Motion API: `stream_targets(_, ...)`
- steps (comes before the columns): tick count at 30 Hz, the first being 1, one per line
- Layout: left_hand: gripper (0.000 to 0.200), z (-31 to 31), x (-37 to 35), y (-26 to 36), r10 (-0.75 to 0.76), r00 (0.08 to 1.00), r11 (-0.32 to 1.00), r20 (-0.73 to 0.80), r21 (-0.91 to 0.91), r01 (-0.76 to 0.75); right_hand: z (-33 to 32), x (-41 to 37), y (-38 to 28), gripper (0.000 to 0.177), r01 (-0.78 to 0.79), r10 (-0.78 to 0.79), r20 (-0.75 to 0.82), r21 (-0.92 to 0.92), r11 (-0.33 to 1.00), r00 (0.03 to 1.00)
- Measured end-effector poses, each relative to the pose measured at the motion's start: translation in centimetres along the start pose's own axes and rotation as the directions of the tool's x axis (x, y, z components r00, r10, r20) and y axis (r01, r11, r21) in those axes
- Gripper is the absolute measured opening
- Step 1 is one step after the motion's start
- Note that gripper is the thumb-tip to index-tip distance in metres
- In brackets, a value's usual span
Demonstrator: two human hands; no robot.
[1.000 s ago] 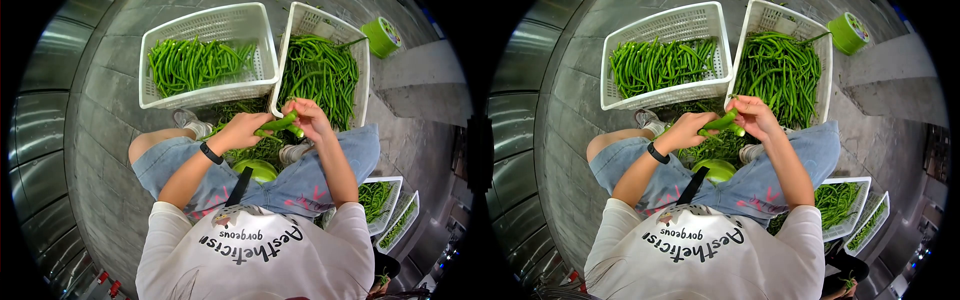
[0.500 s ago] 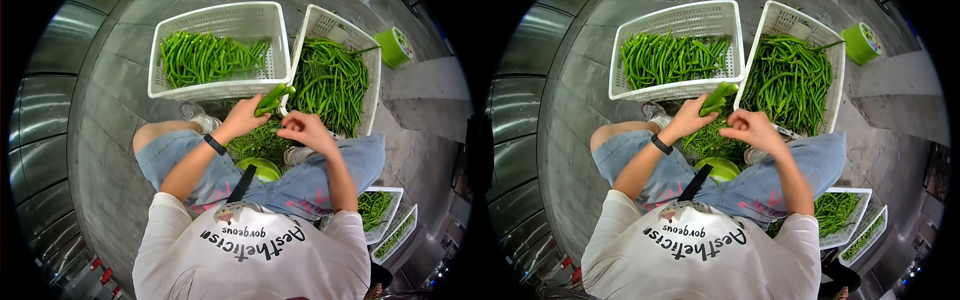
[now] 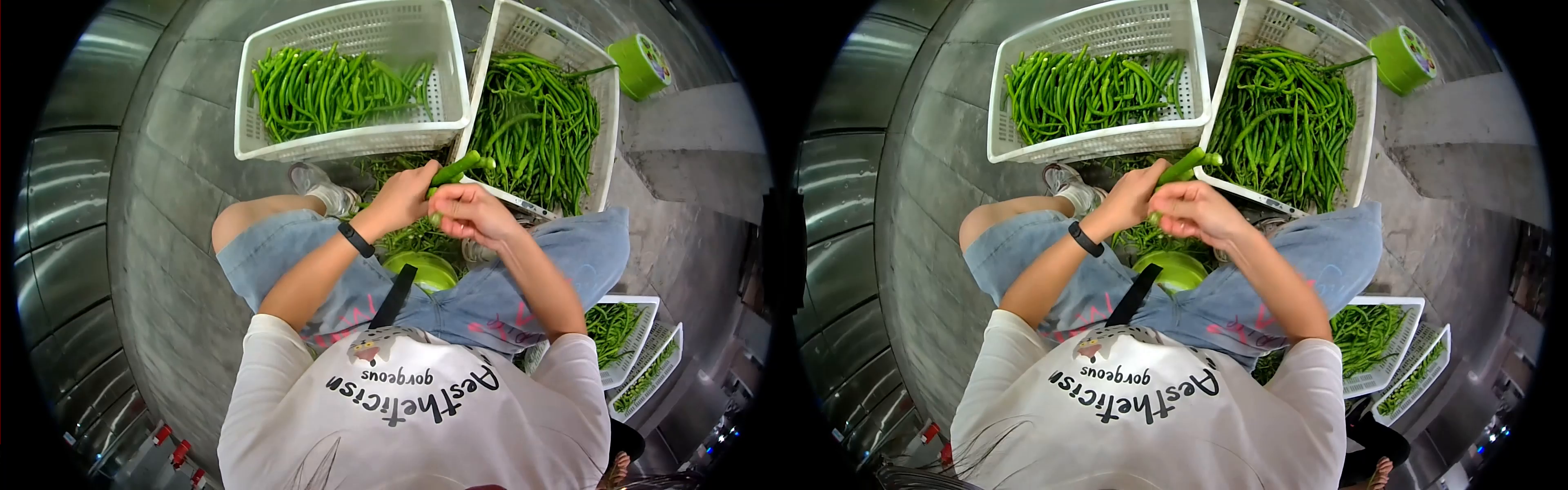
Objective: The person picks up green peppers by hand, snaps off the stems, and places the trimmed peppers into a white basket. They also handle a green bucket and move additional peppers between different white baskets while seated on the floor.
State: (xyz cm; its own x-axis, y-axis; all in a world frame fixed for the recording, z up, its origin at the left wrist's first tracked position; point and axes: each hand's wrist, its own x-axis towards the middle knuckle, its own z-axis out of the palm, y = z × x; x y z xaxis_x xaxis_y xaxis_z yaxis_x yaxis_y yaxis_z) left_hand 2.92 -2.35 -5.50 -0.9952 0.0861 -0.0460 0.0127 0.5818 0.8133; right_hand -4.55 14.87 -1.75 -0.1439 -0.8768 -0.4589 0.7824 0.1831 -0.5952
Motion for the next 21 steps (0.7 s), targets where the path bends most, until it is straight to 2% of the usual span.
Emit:
stream_targets(1, 0.038, -0.3, 0.2, 0.0, 0.014, 1.0, 1.0, 0.01, -0.02, -0.014, 0.8, -0.3, -0.5, 0.016, -0.037, 0.039, 0.068, -0.031, 0.999, 0.997)
stream_targets(2, 0.039, -0.5, 0.5, -0.1, -0.07, 0.997, 0.993, -0.013, -0.097, 0.069, 0.5, -0.7, -0.9, 0.012, -0.047, 0.059, 0.155, -0.078, 0.996, 0.986)
stream_targets(3, 0.039, -0.7, 1.0, 0.1, -0.017, 0.982, 0.991, -0.188, -0.134, -0.008, 0.2, -0.9, -1.1, 0.011, -0.014, 0.056, 0.166, -0.24, 0.971, 0.985)
stream_targets(4, 0.035, -1.6, 1.1, 0.2, -0.19, 0.969, 0.925, -0.161, -0.359, 0.121, -0.2, -1.1, -1.4, 0.01, 0.023, 0.052, 0.179, -0.394, 0.919, 0.983)
stream_targets(5, 0.031, -2.6, 1.1, 0.3, -0.347, 0.933, 0.794, -0.097, -0.559, 0.237, -0.6, -1.2, -1.6, 0.009, 0.064, 0.048, 0.192, -0.536, 0.842, 0.98)
stream_targets(6, 0.027, -3.7, 1.4, -0.5, -0.374, 0.921, 0.698, -0.113, -0.687, 0.199, -1.6, -1.2, -1.4, 0.016, 0.006, 0.115, 0.15, -0.632, 0.775, 0.982)
stream_targets(7, 0.022, -5.0, 1.5, -0.1, -0.349, 0.924, 0.561, -0.156, -0.825, 0.072, -2.0, -1.2, -1.1, 0.016, 0.097, 0.053, 0.181, -0.725, 0.682, 0.982)
stream_targets(9, 0.018, -7.1, 1.5, -0.3, -0.467, 0.863, 0.399, -0.19, -0.917, 0.014, -2.3, -1.3, -0.6, 0.019, 0.262, -0.058, 0.264, -0.857, 0.445, 0.963)
stream_targets(10, 0.015, -7.6, 1.4, -1.1, -0.506, 0.837, 0.325, -0.207, -0.945, -0.037, -1.9, -1.2, -0.4, 0.028, 0.184, -0.027, 0.186, -0.925, 0.332, 0.982)
stream_targets(13, 0.012, -8.2, 1.3, -2.4, -0.561, 0.808, 0.098, -0.182, -0.983, -0.154, -2.1, -0.3, 1.2, 0.034, 0.241, -0.322, 0.202, -0.967, 0.084, 0.925)
stream_targets(14, 0.013, -8.3, 1.2, -2.5, -0.572, 0.805, 0.021, -0.155, -0.984, -0.174, -2.3, -0.1, 1.4, 0.034, 0.276, -0.38, 0.228, -0.958, 0.075, 0.896)
stream_targets(16, 0.015, -8.2, 1.1, -3.1, -0.556, 0.825, -0.102, -0.102, -0.977, -0.189, -1.0, -0.1, 0.2, 0.03, 0.238, -0.368, 0.099, -0.904, 0.355, 0.924)
stream_targets(17, 0.015, -7.8, 1.1, -3.3, -0.597, 0.795, -0.099, -0.109, -0.973, -0.208, -0.5, 0.0, -0.1, 0.027, 0.214, -0.348, 0.038, -0.848, 0.485, 0.937)
stream_targets(18, 0.014, -7.5, 1.2, -3.4, -0.637, 0.762, -0.094, -0.116, -0.969, -0.226, -0.3, 0.4, 0.4, 0.02, 0.262, -0.429, 0.024, -0.821, 0.507, 0.903)
stream_targets(19, 0.014, -7.1, 1.3, -3.5, -0.675, 0.728, -0.087, -0.124, -0.966, -0.245, -0.2, 0.5, 0.5, 0.021, 0.264, -0.502, -0.013, -0.838, 0.477, 0.865)
stream_targets(21, 0.014, -6.5, 1.1, -3.5, -0.721, 0.659, 0.05, -0.214, -0.965, -0.258, 0.7, 0.5, 0.7, 0.023, 0.258, -0.637, -0.077, -0.872, 0.416, 0.767)
